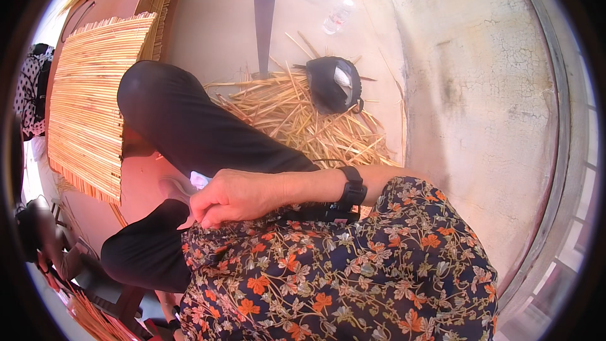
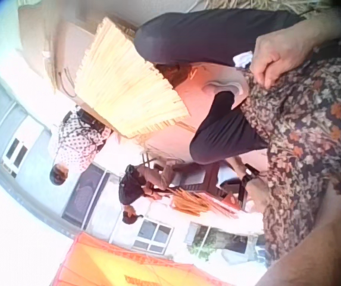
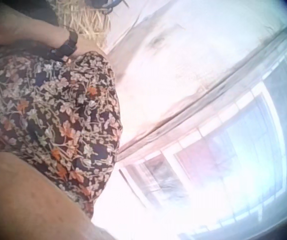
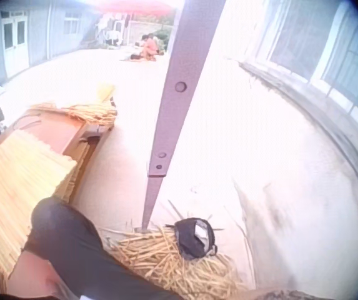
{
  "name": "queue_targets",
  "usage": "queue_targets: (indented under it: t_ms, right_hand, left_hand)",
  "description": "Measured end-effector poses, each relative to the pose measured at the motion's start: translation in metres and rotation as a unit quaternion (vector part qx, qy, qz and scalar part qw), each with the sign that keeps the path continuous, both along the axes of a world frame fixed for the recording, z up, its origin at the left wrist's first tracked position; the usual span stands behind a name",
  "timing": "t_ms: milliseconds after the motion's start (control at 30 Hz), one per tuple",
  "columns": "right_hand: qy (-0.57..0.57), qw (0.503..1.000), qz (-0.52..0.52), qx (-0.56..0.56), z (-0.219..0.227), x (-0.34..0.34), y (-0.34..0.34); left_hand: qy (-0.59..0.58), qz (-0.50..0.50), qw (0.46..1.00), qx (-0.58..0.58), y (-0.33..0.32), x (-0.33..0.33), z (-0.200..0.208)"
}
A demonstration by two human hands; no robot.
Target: The person weaves a bamboo mat by hand, using a needle and white thread to stitch bamboo strips together. They adjust the mat's position, pull the thread tight, and occasionally handle a spool of thread. The task involves repetitive stitching and alignment of the bamboo strips.
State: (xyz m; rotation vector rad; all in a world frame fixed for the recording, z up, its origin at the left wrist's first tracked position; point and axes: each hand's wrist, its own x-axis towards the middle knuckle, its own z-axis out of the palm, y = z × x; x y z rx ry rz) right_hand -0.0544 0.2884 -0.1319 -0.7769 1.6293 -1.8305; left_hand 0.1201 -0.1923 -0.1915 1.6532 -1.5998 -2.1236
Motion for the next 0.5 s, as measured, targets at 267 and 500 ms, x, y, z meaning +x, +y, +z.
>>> queue_targets:
  t_ms: [267, 500]
  right_hand:
    - [-0.048, 0.993, -0.095, -0.046, 0.016, -0.004, 0.04]
    - [-0.249, 0.87, -0.424, 0.029, -0.095, -0.025, 0.117]
  left_hand:
    - [0.047, -0.07, 0.996, -0.003, -0.014, -0.101, 0.042]
    - [0.087, -0.136, 0.986, 0.027, -0.019, -0.123, 0.051]
